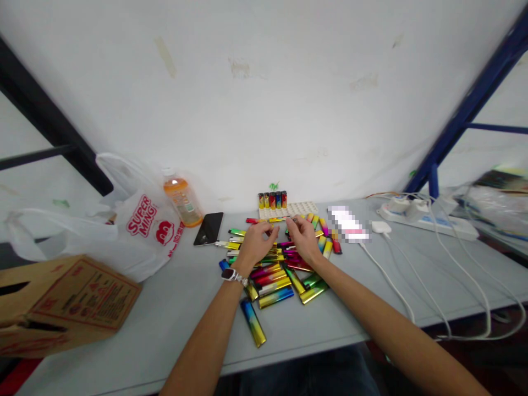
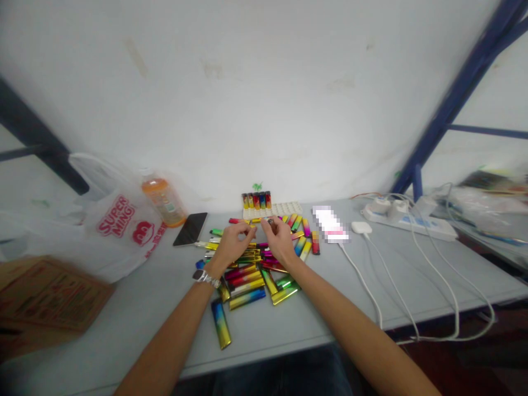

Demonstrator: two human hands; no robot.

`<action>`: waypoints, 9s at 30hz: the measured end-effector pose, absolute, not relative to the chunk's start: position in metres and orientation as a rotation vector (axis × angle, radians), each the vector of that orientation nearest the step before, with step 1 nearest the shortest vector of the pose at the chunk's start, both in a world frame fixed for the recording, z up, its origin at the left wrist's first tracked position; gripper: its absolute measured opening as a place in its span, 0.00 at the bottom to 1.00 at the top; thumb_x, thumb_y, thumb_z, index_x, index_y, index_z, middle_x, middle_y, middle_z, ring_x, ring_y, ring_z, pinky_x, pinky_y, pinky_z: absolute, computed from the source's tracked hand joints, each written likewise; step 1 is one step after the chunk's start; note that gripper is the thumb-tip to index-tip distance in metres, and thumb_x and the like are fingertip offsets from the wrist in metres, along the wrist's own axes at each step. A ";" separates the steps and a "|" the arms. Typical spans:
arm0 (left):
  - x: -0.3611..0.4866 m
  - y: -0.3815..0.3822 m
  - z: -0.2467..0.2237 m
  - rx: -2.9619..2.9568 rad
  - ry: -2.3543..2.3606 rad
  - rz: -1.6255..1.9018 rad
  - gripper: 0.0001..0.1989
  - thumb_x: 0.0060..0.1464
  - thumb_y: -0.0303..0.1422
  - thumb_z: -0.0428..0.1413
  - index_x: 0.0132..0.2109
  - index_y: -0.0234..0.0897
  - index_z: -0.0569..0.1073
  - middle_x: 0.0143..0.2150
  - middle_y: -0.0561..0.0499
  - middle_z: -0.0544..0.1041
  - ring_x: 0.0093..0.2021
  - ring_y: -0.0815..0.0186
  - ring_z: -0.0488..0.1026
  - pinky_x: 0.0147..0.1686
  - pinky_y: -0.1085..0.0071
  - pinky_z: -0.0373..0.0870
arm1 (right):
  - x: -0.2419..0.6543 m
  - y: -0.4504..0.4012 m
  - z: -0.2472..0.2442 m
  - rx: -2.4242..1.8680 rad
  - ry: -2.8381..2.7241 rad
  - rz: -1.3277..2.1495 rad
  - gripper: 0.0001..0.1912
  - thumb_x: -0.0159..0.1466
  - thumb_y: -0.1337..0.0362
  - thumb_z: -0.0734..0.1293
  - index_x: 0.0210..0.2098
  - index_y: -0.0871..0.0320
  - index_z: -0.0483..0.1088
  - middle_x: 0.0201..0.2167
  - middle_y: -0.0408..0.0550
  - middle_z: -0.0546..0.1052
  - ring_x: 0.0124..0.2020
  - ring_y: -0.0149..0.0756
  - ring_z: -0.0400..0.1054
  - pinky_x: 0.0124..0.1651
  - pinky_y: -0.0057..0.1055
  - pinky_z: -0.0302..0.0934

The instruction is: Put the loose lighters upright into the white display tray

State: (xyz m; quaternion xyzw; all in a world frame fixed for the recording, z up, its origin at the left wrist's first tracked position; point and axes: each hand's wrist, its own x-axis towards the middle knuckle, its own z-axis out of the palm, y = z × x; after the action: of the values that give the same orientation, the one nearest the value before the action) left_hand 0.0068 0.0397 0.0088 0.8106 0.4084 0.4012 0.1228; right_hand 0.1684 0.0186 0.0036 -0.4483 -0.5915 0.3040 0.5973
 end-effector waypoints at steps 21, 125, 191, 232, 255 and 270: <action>0.006 0.055 0.000 2.550 1.611 0.752 0.16 0.52 0.18 0.52 0.45 0.37 0.76 0.48 0.42 0.78 0.52 0.53 0.72 0.53 0.57 0.67 | 0.168 0.025 0.002 -1.039 -1.314 0.727 0.18 0.60 0.49 0.69 0.36 0.52 0.59 0.24 0.37 0.64 0.23 0.31 0.60 0.25 0.28 0.56; 0.009 0.040 0.005 2.208 1.352 1.231 0.16 0.64 0.39 0.50 0.30 0.37 0.73 0.29 0.51 0.77 0.31 0.66 0.73 0.36 0.70 0.67 | 0.161 0.021 0.015 -0.988 -0.931 1.311 0.30 0.61 0.36 0.58 0.19 0.55 0.58 0.11 0.35 0.51 0.12 0.25 0.42 0.17 0.26 0.36; -0.018 0.047 0.008 2.204 1.328 1.122 0.05 0.61 0.33 0.55 0.43 0.38 0.73 0.40 0.47 0.78 0.41 0.61 0.75 0.46 0.64 0.70 | 0.138 0.159 0.041 -1.156 -2.240 -0.136 0.11 0.66 0.63 0.65 0.40 0.60 0.80 0.44 0.57 0.68 0.46 0.44 0.64 0.49 0.38 0.57; 0.002 0.038 0.006 2.266 1.268 1.173 0.07 0.59 0.35 0.58 0.43 0.38 0.74 0.43 0.49 0.76 0.38 0.65 0.72 0.41 0.66 0.71 | 0.160 0.019 0.015 -1.223 -1.446 0.792 0.27 0.69 0.45 0.52 0.19 0.54 0.52 0.17 0.39 0.54 0.21 0.31 0.49 0.26 0.32 0.43; -0.002 0.041 0.005 2.358 1.290 1.127 0.07 0.62 0.34 0.54 0.36 0.38 0.74 0.38 0.48 0.76 0.43 0.61 0.73 0.47 0.62 0.69 | 0.149 0.017 0.016 -0.916 -1.194 1.128 0.25 0.63 0.38 0.61 0.29 0.54 0.62 0.16 0.36 0.59 0.14 0.26 0.50 0.17 0.27 0.45; -0.001 0.042 0.003 2.368 1.294 1.109 0.09 0.62 0.36 0.54 0.35 0.38 0.75 0.37 0.49 0.76 0.43 0.61 0.73 0.48 0.62 0.69 | 0.150 0.023 0.013 -1.127 -1.030 1.009 0.22 0.65 0.49 0.58 0.19 0.54 0.59 0.16 0.42 0.60 0.19 0.32 0.53 0.24 0.33 0.49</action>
State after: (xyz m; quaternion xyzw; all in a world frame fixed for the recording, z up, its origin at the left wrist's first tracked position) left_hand -0.0012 0.0416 0.0030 0.8066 0.4408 0.3777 0.1116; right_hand 0.1504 0.0234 0.0128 -0.4880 -0.4462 0.4371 0.6097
